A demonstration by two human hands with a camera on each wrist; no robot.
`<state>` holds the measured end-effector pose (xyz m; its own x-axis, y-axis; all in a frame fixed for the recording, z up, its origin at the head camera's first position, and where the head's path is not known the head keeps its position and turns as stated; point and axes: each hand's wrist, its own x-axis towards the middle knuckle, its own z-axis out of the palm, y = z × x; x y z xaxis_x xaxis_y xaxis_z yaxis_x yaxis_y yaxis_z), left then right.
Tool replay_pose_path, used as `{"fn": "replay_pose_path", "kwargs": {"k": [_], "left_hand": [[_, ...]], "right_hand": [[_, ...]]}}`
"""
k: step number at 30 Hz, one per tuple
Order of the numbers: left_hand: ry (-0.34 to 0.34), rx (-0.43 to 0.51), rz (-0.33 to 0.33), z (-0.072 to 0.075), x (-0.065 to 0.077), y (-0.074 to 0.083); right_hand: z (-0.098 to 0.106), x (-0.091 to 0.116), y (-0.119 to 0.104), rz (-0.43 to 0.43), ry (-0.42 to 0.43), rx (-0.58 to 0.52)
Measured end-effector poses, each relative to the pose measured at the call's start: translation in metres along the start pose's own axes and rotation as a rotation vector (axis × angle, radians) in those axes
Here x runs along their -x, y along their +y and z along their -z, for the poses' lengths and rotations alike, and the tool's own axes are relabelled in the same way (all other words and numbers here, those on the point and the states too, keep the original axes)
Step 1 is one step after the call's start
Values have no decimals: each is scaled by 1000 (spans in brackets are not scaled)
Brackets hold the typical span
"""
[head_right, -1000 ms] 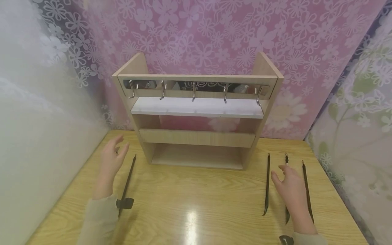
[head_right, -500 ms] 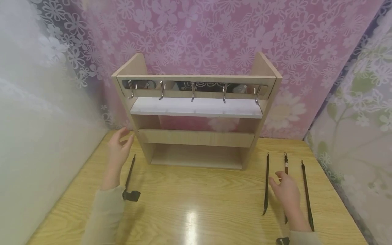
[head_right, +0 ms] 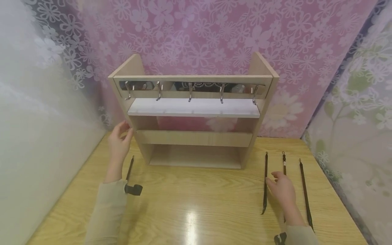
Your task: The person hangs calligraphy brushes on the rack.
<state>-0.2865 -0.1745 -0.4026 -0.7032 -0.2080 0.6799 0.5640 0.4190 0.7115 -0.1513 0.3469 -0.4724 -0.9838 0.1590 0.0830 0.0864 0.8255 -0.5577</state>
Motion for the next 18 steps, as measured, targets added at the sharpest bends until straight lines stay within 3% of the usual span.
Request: {"fn": "replay_pose_path", "kwargs": {"k": [2,5,7,12,18], "left_hand": [[-17,-58,43,2,-3,25],[-12,-96,71,1,-8,40],[-18,-116,84,0,-12,42],[-55,-59,68,2,-19,42],[-109,2,128,2,-23,47]], "right_hand": [[-1,-1,1,-3,-19,2],[-1,-5,2,-5,-37,-2],[-2,-7,3,-3,-49,-9],[-3,-15,5,-17,-87,-49],[-3,-19,7,-42,-123,-47]]}}
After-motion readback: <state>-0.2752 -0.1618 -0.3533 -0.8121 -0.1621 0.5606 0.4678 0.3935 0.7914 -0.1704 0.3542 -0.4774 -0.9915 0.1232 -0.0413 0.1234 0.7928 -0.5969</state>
